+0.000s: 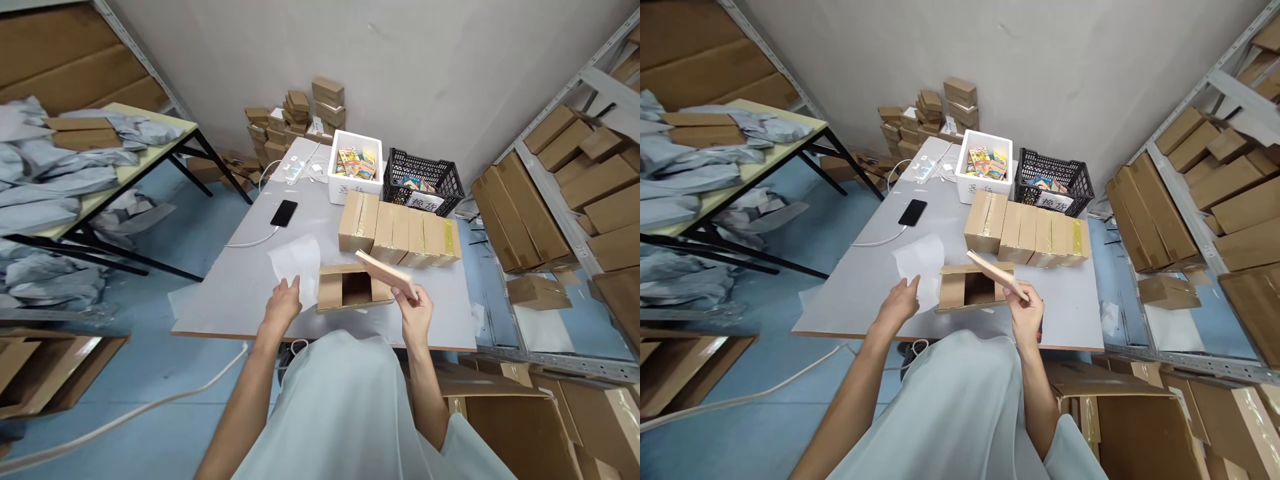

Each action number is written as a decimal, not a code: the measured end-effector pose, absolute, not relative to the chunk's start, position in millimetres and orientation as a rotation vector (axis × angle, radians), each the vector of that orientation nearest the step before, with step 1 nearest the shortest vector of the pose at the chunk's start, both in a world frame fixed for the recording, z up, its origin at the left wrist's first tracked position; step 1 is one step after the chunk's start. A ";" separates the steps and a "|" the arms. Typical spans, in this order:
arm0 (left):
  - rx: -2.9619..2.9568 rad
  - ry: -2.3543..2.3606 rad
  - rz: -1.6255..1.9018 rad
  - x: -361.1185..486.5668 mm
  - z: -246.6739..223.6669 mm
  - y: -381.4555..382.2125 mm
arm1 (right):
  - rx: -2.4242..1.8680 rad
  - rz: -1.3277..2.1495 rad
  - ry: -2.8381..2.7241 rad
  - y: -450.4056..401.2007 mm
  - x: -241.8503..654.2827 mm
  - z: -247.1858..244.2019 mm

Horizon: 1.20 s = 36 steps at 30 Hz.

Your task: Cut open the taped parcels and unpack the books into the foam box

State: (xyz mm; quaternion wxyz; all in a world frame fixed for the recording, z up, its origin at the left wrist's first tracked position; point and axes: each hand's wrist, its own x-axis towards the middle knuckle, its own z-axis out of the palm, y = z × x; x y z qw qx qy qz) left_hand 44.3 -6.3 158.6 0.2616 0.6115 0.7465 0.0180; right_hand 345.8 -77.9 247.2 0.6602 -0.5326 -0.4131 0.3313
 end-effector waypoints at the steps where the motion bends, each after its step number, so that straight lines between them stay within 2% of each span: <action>1: 1.674 1.998 0.254 49.3 171.3 -8.8 | -1.157 0.662 -1.009 -78.2 343.9 246.6; 3: 1.597 1.780 0.759 65.4 201.0 -16.3 | -1.063 0.489 -1.167 -78.8 340.1 244.9; 5: 1.361 1.375 0.970 87.1 231.2 -25.8 | -1.007 0.349 -1.336 -79.5 337.6 242.4; 8: 1.010 1.022 1.034 117.4 265.7 -39.1 | -0.947 0.221 -1.587 -80.1 337.4 236.9; 15: 0.719 1.049 1.085 134.7 282.9 -45.1 | -0.895 0.121 -1.790 -76.9 338.9 225.4; 20: 0.838 1.118 1.108 132.3 272.9 -40.4 | -1.007 0.341 -1.600 -75.5 334.4 226.8; 24: 0.973 1.232 1.285 126.0 264.2 -36.9 | -1.266 0.712 -1.079 -66.5 335.0 243.9; 27: 1.078 1.156 1.190 121.1 262.6 -36.5 | -1.254 0.970 -0.858 -51.6 340.0 259.5; 30: 1.099 1.128 1.156 124.6 265.9 -39.4 | -1.203 1.053 -0.816 -30.7 341.0 266.3; 33: 1.187 1.240 1.340 142.4 273.1 -44.4 | -1.183 1.113 -0.822 -6.4 330.0 264.6; 36: 1.562 1.308 1.476 170.2 279.9 -48.4 | -1.171 1.120 -0.900 10.6 310.6 264.2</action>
